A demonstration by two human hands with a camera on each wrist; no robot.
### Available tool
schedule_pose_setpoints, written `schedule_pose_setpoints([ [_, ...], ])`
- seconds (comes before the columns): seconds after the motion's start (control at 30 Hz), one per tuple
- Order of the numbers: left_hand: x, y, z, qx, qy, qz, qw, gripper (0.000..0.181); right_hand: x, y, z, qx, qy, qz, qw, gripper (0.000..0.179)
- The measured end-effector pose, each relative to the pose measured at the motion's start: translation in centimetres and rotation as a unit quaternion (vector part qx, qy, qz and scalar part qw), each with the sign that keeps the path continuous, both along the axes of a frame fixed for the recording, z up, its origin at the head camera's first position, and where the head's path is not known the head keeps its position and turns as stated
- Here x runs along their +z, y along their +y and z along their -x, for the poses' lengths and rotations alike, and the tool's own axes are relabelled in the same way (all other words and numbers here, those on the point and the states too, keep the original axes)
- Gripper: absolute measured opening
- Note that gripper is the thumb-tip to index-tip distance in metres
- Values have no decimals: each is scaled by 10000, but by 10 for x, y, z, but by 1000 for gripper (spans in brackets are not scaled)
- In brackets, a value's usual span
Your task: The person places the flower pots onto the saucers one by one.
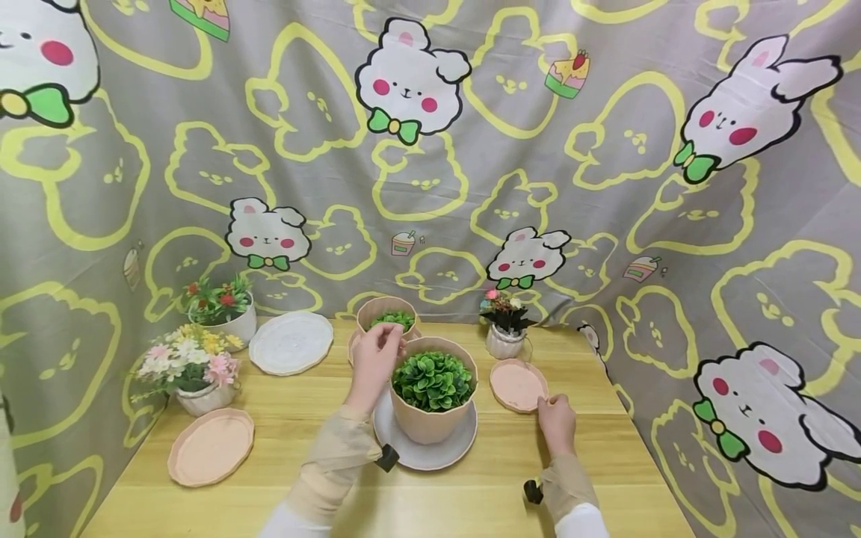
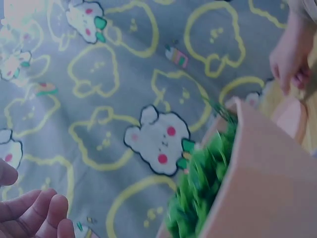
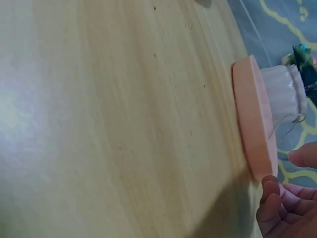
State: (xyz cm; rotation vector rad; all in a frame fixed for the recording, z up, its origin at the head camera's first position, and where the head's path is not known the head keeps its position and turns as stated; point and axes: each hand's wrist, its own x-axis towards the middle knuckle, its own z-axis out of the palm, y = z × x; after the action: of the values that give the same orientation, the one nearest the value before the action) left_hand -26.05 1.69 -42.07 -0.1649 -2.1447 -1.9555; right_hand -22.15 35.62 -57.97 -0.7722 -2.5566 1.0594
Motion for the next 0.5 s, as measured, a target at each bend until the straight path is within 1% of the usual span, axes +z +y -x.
schedule_pose_setpoints([
  [0.1, 5, 9, -1, -240, -76, -301, 9992, 21, -1, 3, 3, 68, -104, -46, 9999, 31],
  [0.2, 7, 17, -3, -508, -104, -457, 9976, 22, -4, 5, 7, 130, -158, -109, 9997, 26],
  [0.33, 8, 27, -7, -719, -103, -375, 9967, 23, -7, 10, 10, 215, -224, -267, 9992, 22],
  [0.43, 8, 34, -10, -774, -59, -235, 9967, 24, -9, 14, 9, 285, -237, -310, 9988, 21],
  [0.5, 6, 41, -12, -756, -25, -46, 9971, 25, -10, 18, 7, 313, -267, -270, 9988, 21],
])
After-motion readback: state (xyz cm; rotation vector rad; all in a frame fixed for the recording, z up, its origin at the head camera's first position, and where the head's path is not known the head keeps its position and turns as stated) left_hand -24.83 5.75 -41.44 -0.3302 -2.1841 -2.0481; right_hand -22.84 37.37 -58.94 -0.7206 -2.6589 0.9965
